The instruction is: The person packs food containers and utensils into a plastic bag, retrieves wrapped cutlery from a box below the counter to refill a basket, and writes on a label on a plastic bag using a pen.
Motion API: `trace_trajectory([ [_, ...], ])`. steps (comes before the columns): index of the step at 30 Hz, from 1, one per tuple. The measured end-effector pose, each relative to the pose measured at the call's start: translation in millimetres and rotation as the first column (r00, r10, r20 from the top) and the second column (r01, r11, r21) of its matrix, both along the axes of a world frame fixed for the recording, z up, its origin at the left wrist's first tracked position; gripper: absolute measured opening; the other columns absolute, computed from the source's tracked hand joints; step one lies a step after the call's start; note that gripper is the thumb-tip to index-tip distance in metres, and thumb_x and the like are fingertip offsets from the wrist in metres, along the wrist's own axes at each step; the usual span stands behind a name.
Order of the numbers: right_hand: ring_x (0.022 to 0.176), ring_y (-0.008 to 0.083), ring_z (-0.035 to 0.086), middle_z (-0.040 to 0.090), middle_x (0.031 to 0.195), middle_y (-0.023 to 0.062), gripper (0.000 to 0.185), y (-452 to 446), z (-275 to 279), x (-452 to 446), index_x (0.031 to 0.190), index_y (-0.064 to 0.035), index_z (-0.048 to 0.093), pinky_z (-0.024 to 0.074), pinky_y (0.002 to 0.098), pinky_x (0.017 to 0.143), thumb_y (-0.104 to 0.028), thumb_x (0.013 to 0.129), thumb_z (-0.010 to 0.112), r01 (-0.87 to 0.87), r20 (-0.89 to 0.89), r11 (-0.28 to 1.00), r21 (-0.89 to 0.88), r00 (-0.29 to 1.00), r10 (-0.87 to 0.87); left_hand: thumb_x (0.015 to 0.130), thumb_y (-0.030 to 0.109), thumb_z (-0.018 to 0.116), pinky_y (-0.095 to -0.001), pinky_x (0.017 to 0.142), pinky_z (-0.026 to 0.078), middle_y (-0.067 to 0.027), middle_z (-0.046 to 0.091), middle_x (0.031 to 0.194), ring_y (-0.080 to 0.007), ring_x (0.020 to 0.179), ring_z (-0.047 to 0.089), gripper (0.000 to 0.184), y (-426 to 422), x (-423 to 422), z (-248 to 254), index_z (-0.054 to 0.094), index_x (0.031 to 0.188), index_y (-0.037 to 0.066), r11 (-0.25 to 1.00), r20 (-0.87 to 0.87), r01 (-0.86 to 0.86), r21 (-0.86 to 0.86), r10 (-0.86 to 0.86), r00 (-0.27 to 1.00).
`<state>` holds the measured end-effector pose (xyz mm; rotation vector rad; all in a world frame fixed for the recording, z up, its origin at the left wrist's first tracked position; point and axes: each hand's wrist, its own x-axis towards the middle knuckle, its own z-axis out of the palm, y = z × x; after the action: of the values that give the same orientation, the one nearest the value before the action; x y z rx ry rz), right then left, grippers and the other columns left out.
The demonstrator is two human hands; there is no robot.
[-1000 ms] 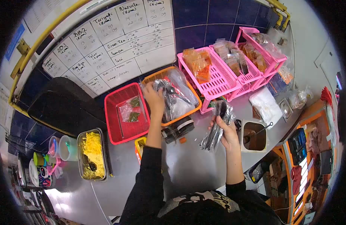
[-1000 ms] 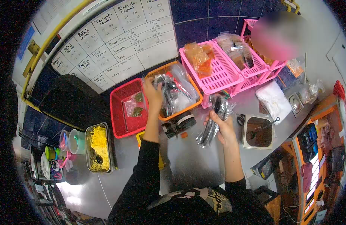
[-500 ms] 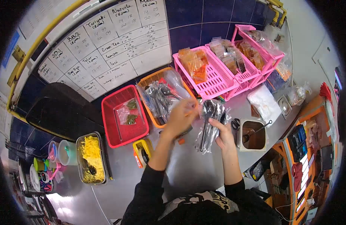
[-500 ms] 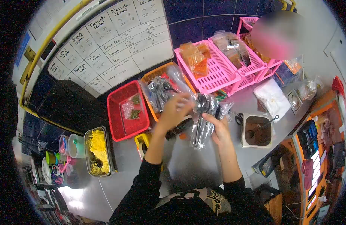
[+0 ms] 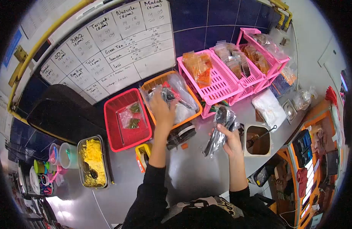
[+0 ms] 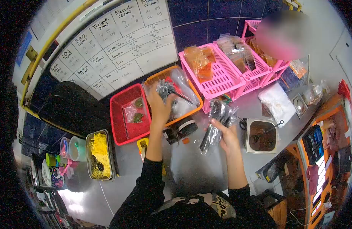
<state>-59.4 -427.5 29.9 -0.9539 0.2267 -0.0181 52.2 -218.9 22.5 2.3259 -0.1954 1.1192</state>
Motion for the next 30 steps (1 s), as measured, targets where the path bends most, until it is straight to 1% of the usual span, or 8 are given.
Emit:
trace_trajectory([
  [2,0.077,0.0203,0.061,0.059,0.089,0.0104,0.036,3.9,-1.8,-0.8,0.108,-0.0003,0.049,0.0535,0.0384,0.068,-0.002,0.075,0.065,-0.032,-0.046,0.999,-0.027,0.998,0.031,0.074,0.016,0.068,-0.0289,0.079,0.044,-0.0110,0.055,0.105,-0.0184,0.093,0.055,0.049,-20.4,-31.5,5.8,0.046,0.116,0.004,0.783,-0.302,0.415,-0.462,-0.579,0.757],
  [5,0.082,0.0188,0.060,0.059,0.094,0.0095,0.043,14.3,-12.5,6.0,0.111,-0.0002,0.048,0.0501,0.0332,0.074,-0.001,0.073,0.066,0.017,0.069,0.995,-0.095,0.998,-0.011,0.082,0.013,0.062,-0.0251,0.076,0.044,-0.0043,0.056,0.098,-0.0118,0.087,0.054,0.030,-55.3,-75.2,14.4,0.052,0.108,0.003,0.323,-0.176,0.460,-0.827,-0.926,0.335],
  [13,0.081,0.0148,0.059,0.061,0.094,0.0071,0.044,18.8,0.4,2.5,0.105,0.0014,0.053,0.0486,0.0277,0.073,0.002,0.066,0.073,0.033,0.118,0.954,-0.299,0.993,0.002,0.078,0.007,0.065,-0.0238,0.075,0.044,-0.0045,0.054,0.096,-0.0103,0.086,0.053,0.030,-55.1,-77.8,-4.9,0.052,0.104,0.000,0.333,-0.180,0.320,-0.887,-0.888,0.424],
  [18,0.078,0.0145,0.059,0.061,0.091,0.0071,0.048,14.7,-5.0,4.1,0.107,0.0019,0.052,0.0508,0.0273,0.065,0.004,0.064,0.074,0.005,0.167,0.937,-0.349,0.984,0.057,0.080,0.006,0.062,-0.0260,0.077,0.045,-0.0045,0.057,0.095,-0.0114,0.087,0.054,0.026,-48.3,-67.4,-5.6,0.053,0.103,0.001,0.056,-0.026,0.120,-0.991,-0.971,0.239],
  [23,0.071,0.0137,0.058,0.061,0.086,0.0065,0.045,2.2,-3.3,4.4,0.104,0.0013,0.052,0.0498,0.0263,0.056,0.001,0.065,0.074,0.041,0.086,0.959,-0.280,0.996,-0.018,0.079,0.009,0.064,-0.0238,0.064,0.046,-0.0025,0.057,0.084,-0.0100,0.076,0.056,0.019,-18.3,-44.3,-12.4,0.055,0.095,0.003,0.294,-0.159,0.164,-0.942,-0.819,0.552],
  [26,0.065,0.0138,0.056,0.059,0.082,0.0055,0.037,-11.8,-14.9,4.6,0.098,0.0011,0.053,0.0501,0.0267,0.055,-0.002,0.067,0.073,0.093,0.061,0.962,-0.255,0.995,-0.080,0.078,0.014,0.065,-0.0300,0.065,0.049,-0.0095,0.056,0.095,-0.0169,0.079,0.056,0.030,17.0,-2.9,-28.5,0.050,0.100,0.000,0.662,-0.294,0.128,-0.739,-0.487,0.822],
  [29,0.059,0.0164,0.056,0.058,0.072,0.0071,0.021,-11.5,-10.1,0.5,0.087,0.0027,0.056,0.0471,0.0267,0.055,-0.005,0.073,0.069,0.137,0.010,0.957,-0.255,0.990,-0.139,0.076,0.017,0.067,-0.0360,0.079,0.045,-0.0139,0.055,0.098,-0.0240,0.086,0.055,0.042,35.7,43.7,-55.8,0.046,0.108,-0.001,0.888,-0.205,-0.088,-0.451,-0.007,0.979],
  [30,0.061,0.0164,0.057,0.058,0.075,0.0073,0.024,-11.4,-11.3,0.0,0.091,0.0023,0.055,0.0476,0.0272,0.055,-0.005,0.073,0.069,0.120,-0.009,0.961,-0.248,0.992,-0.126,0.076,0.017,0.067,-0.0360,0.079,0.045,-0.0139,0.055,0.098,-0.0240,0.086,0.055,0.042,35.4,45.5,-59.1,0.046,0.108,-0.001,0.888,-0.201,-0.087,-0.453,-0.007,0.980],
])
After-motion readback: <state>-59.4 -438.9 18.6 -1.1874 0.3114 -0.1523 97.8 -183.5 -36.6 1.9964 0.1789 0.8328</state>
